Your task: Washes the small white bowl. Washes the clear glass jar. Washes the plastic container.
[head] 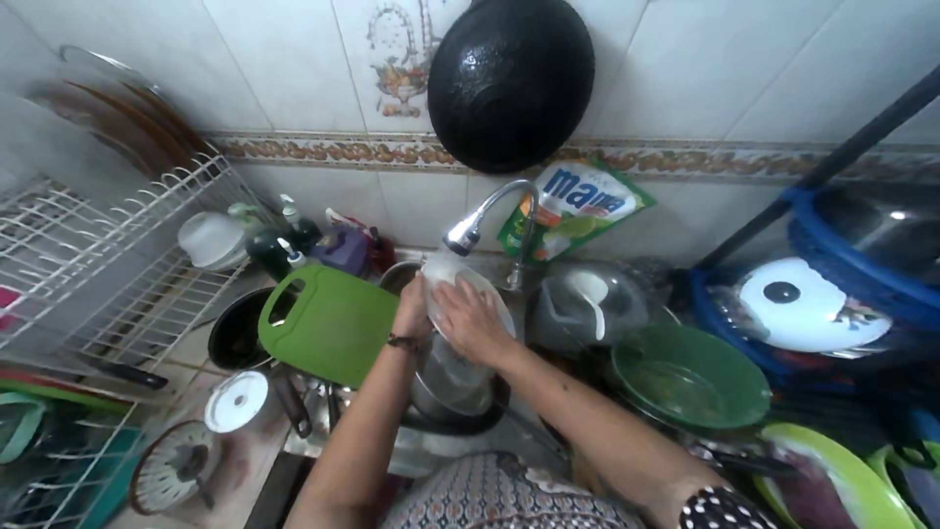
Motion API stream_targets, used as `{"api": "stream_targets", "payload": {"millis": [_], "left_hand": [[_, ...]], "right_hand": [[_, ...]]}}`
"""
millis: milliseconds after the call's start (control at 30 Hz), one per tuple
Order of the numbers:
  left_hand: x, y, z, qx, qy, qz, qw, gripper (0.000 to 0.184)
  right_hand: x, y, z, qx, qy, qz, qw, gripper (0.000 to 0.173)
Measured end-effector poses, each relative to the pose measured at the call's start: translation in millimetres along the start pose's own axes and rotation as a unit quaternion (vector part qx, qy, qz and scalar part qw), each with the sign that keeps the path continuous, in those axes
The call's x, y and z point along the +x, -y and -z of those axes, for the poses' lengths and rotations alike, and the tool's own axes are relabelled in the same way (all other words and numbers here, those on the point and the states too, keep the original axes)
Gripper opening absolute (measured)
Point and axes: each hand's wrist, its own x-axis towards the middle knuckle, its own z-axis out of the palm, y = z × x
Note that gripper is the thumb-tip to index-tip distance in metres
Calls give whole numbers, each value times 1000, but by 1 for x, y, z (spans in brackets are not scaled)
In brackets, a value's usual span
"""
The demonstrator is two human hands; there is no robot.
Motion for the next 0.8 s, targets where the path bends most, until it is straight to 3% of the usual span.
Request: {"api": "stream_targets", "payload": {"millis": [333,400,500,567,667,800], "left_hand": [[-6,12,6,4,-9,-32,999,43],[-6,9,5,-7,-18,-37,999,42],[0,8,10,-20,-34,-39,998,44],[3,7,16,-39,-58,-26,997,45],[4,11,28,-83,-90,-24,992,47],[2,13,39,-123,-99,-45,986,45]], "right_hand": [[98,-2,18,45,96,-216,971,52],[94,10,17,8,88,-190,978,49],[58,17,3,11,11,-68,998,44],[32,2,-18,18,-62,39,997,42],[-3,-36,-52,56,-213,149,964,35],[-27,-75,-62,161,-303,115,932,29]]}}
